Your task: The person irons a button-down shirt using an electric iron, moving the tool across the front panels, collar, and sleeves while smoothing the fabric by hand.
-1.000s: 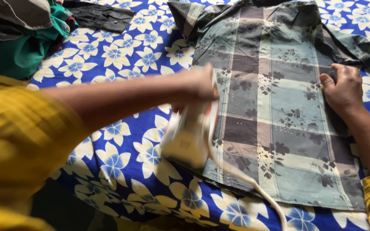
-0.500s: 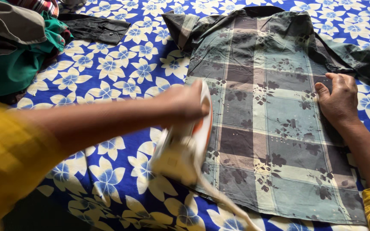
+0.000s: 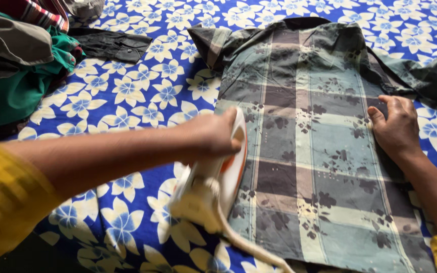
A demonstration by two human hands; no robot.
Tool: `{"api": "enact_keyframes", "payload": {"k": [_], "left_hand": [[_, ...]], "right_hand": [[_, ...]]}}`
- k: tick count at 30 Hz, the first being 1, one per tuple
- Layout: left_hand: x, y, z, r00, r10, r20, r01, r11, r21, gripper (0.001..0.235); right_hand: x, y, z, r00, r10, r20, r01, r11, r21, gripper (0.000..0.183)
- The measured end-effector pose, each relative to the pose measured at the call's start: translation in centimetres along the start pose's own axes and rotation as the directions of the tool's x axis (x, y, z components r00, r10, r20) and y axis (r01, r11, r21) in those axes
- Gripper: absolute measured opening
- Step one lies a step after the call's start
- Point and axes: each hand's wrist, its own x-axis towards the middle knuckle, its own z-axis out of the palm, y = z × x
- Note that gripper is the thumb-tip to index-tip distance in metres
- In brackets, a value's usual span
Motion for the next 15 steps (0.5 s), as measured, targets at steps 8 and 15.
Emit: {"api": "enact_keyframes", "payload": {"k": [8,15], "left_hand": [[3.0,1.4,-1.6,0.999,-0.022,-0.035,0.02,0.998,-0.052,0.061],[15.1,-1.4,-5.1,0.992,0.077,-0.095,-0.087,0.99,-0.115,0.046]], "right_hand": [[0.9,0.5,-0.4,0.989,0.134,0.059,-0.14,0.982,0.129,0.049],[3.0,0.6,-0.7,0.911,0.362,0.197,-0.396,0.903,0.166,0.058]]}}
